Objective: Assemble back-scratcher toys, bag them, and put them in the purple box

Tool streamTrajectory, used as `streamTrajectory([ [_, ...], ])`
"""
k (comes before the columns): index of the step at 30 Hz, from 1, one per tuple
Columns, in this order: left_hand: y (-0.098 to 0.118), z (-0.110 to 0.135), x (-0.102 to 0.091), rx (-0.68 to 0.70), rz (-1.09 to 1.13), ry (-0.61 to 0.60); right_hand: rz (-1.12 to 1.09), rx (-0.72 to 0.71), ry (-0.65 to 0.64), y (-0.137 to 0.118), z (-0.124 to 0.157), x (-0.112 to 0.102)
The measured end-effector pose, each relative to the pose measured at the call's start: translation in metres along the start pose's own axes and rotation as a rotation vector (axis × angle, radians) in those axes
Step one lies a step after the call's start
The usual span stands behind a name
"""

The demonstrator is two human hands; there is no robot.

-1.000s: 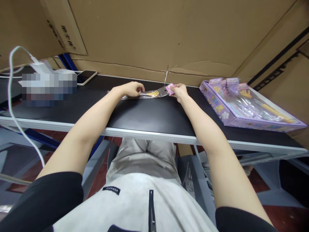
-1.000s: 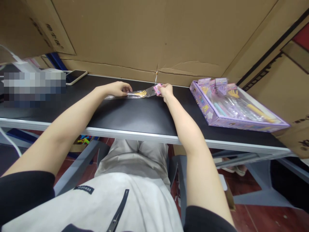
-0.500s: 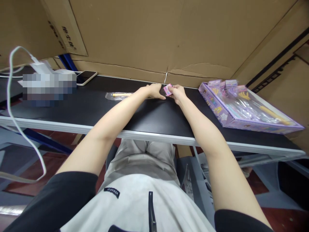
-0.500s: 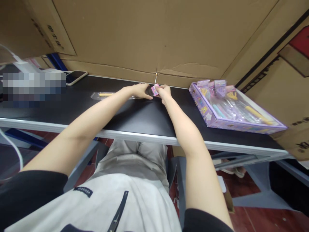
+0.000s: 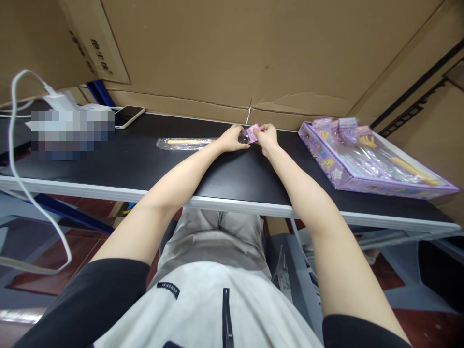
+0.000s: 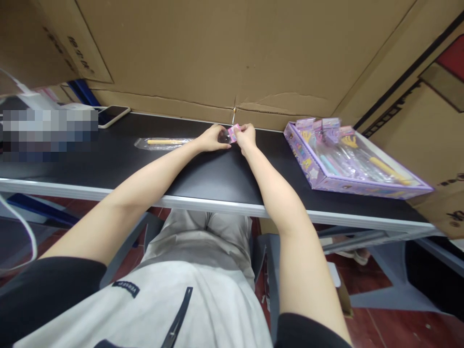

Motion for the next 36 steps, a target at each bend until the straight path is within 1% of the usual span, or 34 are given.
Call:
streamTrajectory([
  [3, 0.0, 0.0, 0.001, 0.004, 0.029, 0.02, 0.068, -0.002, 0.102, -0.001, 0.003, -0.004],
  [6, 0.002, 0.002, 0.001, 0.0, 0.037, 0.018, 0.082, -0.012, 0.117, -0.005, 0.009, -0.003],
  [11, 0.007, 0.005, -0.004, -0.015, 0.024, -0.008, 0.081, -0.012, 0.084, -0.01, 0.015, 0.0],
  [15, 0.004, 0.005, -0.004, -0.035, 0.012, -0.04, 0.137, -0.006, 0.067, -0.014, 0.018, 0.001],
  [18, -0.002, 0.003, -0.003, -0.035, 0.002, -0.048, 0.101, 0.073, 0.055, -0.013, 0.022, 0.003],
  [20, -0.005, 0.001, -0.002, -0.032, -0.005, -0.047, 0.042, 0.151, 0.013, -0.011, 0.025, 0.007],
  [22, -0.007, 0.0, -0.001, -0.035, -0.011, -0.044, -0.005, 0.183, -0.022, -0.01, 0.027, 0.01],
  [24, -0.007, 0.0, -0.001, -0.038, -0.015, -0.042, -0.021, 0.169, -0.022, -0.01, 0.027, 0.011],
  [29, -0.004, 0.002, -0.001, -0.05, -0.001, -0.052, 0.007, 0.138, 0.031, -0.007, 0.023, 0.008],
  [36, -0.001, 0.005, -0.005, -0.055, 0.006, -0.08, 0.057, 0.1, 0.004, -0.012, 0.026, 0.007],
])
Point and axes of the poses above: each hand's wrist, its own z-axis away from the middle knuckle, its own x-axis out of the palm, y = z × x, the point moved 5 cm from there along -z, towards the middle knuckle, and after that the axes turned 12 degrees about -z, right-handed, at the moved point
